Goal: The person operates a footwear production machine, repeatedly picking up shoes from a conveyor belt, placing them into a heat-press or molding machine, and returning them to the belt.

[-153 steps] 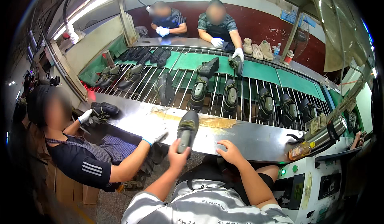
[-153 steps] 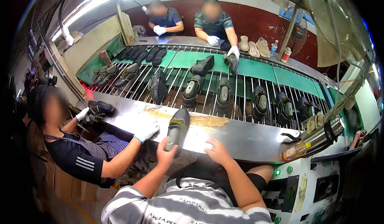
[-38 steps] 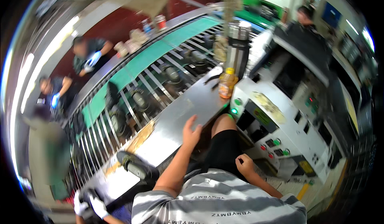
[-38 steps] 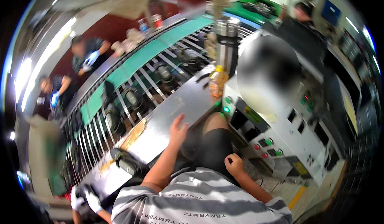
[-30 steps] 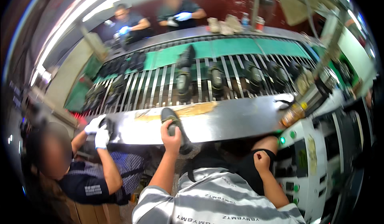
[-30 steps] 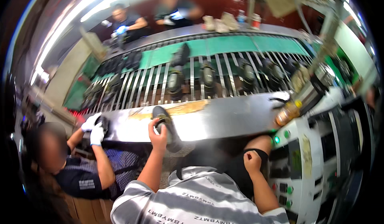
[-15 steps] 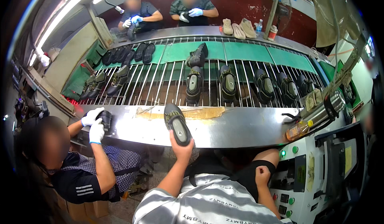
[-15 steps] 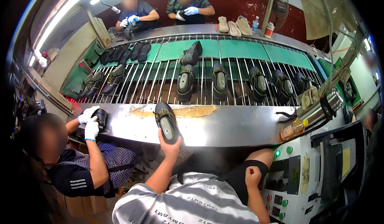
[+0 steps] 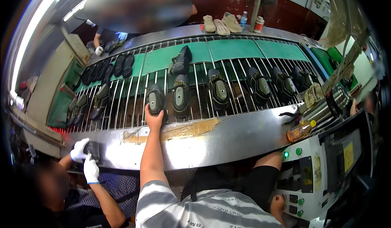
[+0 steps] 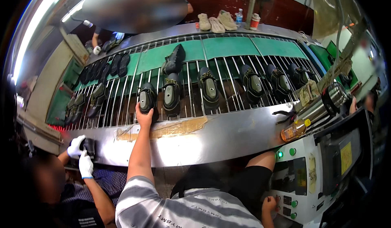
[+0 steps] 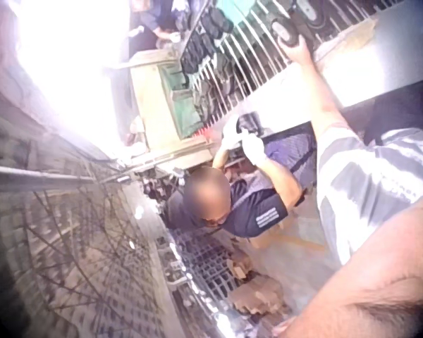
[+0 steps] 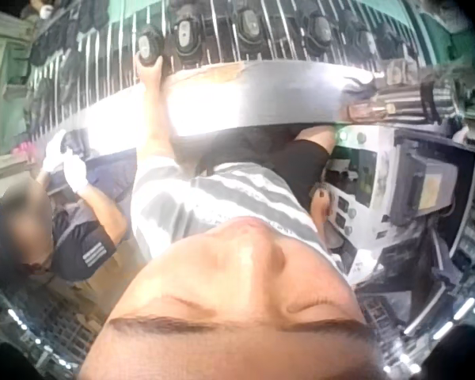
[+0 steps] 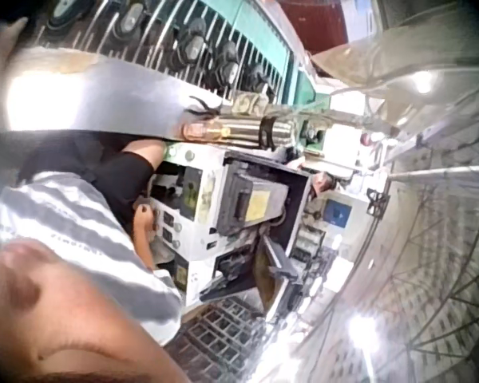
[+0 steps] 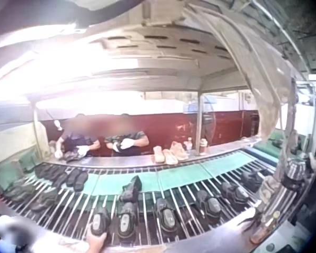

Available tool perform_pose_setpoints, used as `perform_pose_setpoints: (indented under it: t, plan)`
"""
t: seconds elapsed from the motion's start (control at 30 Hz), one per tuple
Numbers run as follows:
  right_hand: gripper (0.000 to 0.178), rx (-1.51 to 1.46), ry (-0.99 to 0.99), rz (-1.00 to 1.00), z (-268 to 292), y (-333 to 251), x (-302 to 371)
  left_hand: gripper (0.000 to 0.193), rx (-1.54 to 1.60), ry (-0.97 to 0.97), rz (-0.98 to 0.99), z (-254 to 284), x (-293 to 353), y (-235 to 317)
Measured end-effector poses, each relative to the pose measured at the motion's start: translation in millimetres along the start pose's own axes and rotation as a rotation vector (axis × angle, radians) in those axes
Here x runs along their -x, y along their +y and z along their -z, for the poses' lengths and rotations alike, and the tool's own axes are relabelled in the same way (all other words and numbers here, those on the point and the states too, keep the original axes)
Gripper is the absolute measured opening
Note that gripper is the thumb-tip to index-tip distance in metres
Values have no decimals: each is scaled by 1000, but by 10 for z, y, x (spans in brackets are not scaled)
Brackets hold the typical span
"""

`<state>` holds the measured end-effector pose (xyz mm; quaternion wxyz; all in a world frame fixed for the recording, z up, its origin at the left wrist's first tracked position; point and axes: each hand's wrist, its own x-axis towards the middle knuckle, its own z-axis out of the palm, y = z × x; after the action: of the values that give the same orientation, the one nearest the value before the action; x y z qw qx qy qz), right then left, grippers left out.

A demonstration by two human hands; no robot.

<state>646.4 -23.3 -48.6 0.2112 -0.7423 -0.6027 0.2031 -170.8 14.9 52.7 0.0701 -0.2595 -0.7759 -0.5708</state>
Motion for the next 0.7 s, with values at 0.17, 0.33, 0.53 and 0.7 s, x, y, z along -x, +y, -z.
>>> perform_pose_setpoints:
  t: [0.17, 0.33, 0.53, 0.7]
  plan:
    - [9, 277, 64, 69, 316, 97, 294, 94, -36, -204, 37, -53, -149, -244]
    - [13, 159, 223, 16, 711, -185, 170, 96, -54, -333, -17, 75, -423, -663]
    - [9, 83, 520, 292, 1663, -1115, -46, 93, 137, -453, 200, 133, -416, -357]
    - [21, 389, 831, 269, 2832, -631, -438, 74, -425, -19, 87, -182, 427, -125]
